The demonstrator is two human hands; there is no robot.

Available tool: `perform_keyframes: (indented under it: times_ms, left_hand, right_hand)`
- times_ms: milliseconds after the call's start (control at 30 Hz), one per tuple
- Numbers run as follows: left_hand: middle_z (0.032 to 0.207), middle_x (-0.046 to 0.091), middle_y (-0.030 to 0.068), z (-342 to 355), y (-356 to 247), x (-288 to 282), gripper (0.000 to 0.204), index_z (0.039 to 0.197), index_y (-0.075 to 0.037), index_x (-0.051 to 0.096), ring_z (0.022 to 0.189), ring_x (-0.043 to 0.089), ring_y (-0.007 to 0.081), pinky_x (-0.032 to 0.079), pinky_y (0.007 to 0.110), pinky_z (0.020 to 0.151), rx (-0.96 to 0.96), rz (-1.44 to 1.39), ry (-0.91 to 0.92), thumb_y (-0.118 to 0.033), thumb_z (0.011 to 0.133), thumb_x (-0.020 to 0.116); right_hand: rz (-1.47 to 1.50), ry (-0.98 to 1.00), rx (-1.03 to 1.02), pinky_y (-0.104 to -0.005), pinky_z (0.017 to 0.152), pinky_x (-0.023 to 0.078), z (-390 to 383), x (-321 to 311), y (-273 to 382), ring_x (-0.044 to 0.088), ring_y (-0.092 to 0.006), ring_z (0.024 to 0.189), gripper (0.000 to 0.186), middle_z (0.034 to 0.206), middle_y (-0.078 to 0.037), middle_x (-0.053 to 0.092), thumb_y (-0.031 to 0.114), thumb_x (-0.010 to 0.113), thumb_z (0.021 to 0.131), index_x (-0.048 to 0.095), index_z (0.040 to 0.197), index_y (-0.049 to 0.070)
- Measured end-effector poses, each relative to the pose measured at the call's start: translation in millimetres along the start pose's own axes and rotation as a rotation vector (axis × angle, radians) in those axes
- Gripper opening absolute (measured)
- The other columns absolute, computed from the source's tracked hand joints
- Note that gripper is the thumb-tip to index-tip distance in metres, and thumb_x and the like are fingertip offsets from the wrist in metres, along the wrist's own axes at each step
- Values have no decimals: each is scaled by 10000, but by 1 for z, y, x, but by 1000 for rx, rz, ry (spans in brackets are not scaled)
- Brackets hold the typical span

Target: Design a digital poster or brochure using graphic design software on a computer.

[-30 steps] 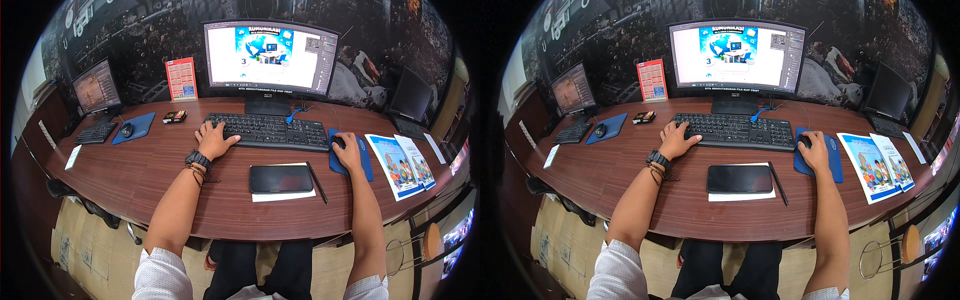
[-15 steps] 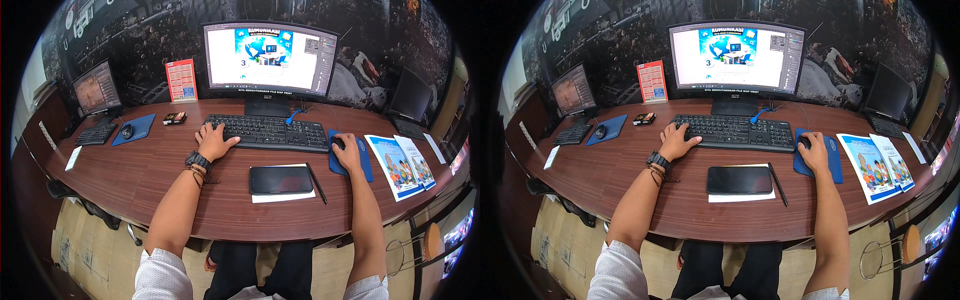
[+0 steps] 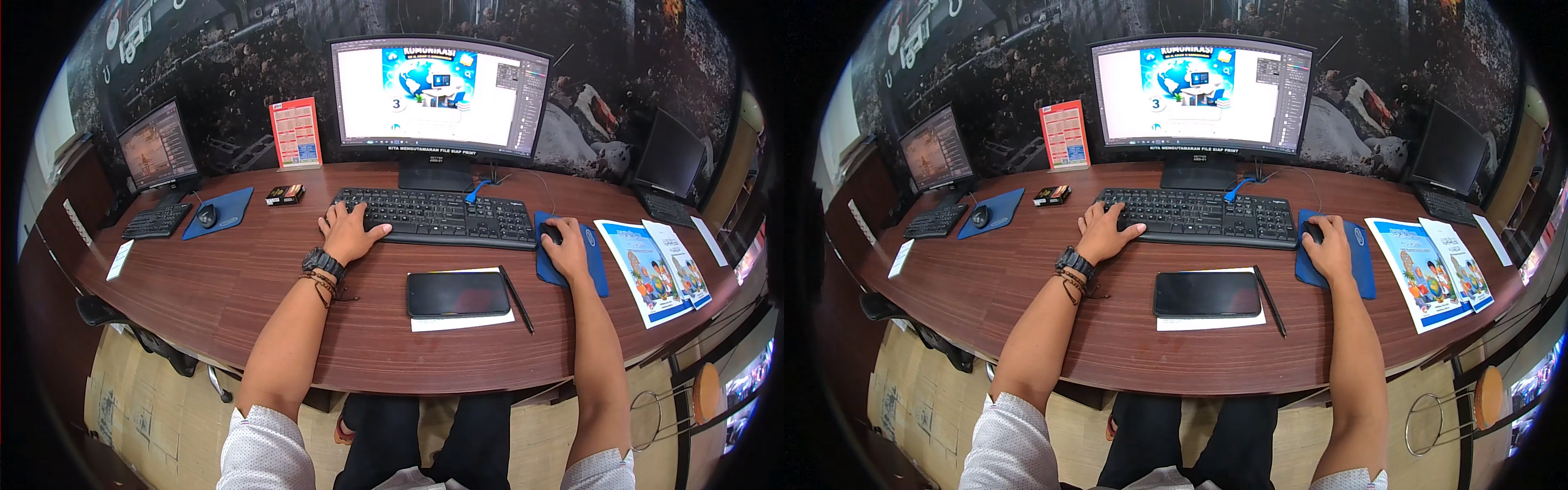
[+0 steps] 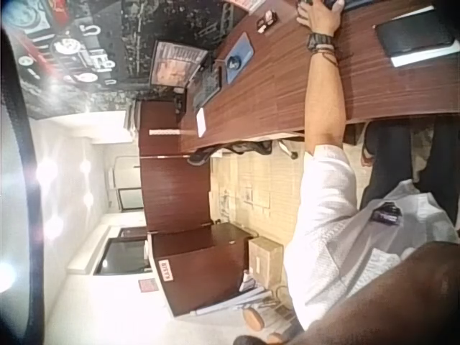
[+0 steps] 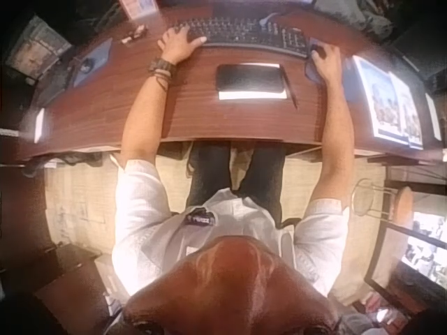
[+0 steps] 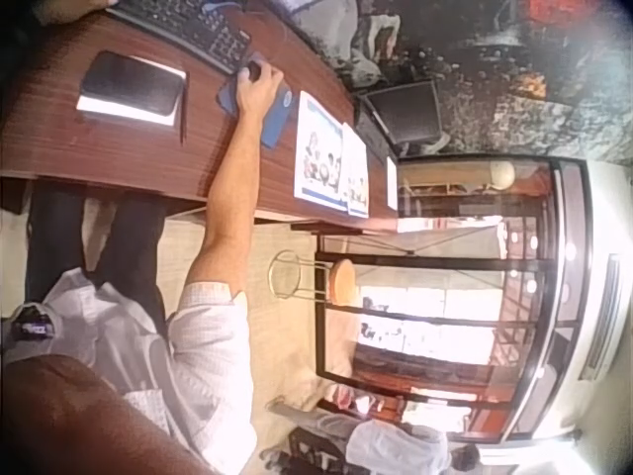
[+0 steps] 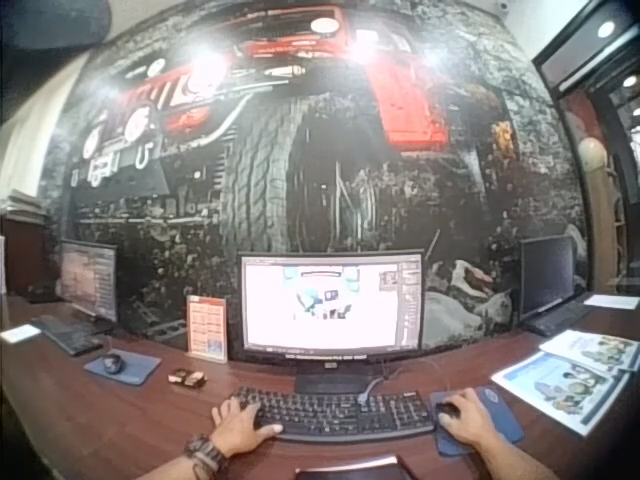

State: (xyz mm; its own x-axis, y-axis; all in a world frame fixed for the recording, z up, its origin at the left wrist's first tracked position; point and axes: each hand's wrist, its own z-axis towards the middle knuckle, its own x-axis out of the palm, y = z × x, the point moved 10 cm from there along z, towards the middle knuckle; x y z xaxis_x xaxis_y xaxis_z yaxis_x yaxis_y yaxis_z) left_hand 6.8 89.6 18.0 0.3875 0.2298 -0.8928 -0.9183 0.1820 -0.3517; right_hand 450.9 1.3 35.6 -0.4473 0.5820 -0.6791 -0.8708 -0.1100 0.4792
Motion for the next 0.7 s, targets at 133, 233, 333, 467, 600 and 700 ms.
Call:
perform_keyframes:
  times_ms: [133, 233, 333, 467, 600, 700]
  left_hand:
    - [1502, 313, 322, 0, 0, 1, 883, 1435, -44, 495, 1415, 237, 491, 159, 625, 1139, -3, 0, 7, -666, 831, 661]
    - [1503, 312, 325, 0, 0, 1, 887, 1439, -44, 491, 1420, 227, 490, 151, 626, 1141, -3, -2, 9, -672, 833, 654]
    - [1499, 318, 326, 1, 1, 2, 887, 1440, -42, 488, 1426, 216, 485, 139, 627, 1142, 0, -7, 17, -670, 836, 651]
    - [1495, 328, 325, 2, 1, 4, 885, 1438, -39, 490, 1427, 216, 478, 133, 630, 1140, 2, -9, 12, -668, 837, 652]
    - [1496, 330, 325, 2, 3, 4, 877, 1432, -42, 499, 1424, 223, 476, 143, 628, 1134, 2, -14, 5, -664, 834, 657]
    - [1494, 332, 326, 1, 2, 2, 869, 1427, -45, 507, 1425, 223, 476, 144, 626, 1134, 1, -5, 0, -660, 832, 661]
  right_hand:
    - [1, 0, -1, -425, 974, 478, 0, 0, -1, 584, -357, 1149, 351, 1230, -141, 566, 208, 679, 831, 675, 1160, 85]
    - [-5, 8, 13, -427, 976, 477, -1, -1, 2, 586, -361, 1146, 352, 1231, -144, 566, 205, 676, 832, 675, 1162, 84]
    - [-2, 3, 3, -429, 976, 478, 0, -1, 1, 588, -366, 1141, 353, 1230, -148, 568, 204, 675, 831, 675, 1163, 83]
    - [6, 5, 5, -430, 974, 479, 1, 0, -2, 589, -369, 1139, 354, 1226, -149, 570, 203, 674, 831, 675, 1163, 82]
    - [3, 3, 3, -432, 970, 480, 0, -1, 1, 589, -369, 1141, 353, 1227, -147, 569, 203, 675, 830, 674, 1162, 81]
    - [6, 2, 9, -434, 972, 477, 1, -1, 1, 584, -368, 1149, 356, 1237, -146, 563, 206, 676, 832, 671, 1165, 82]
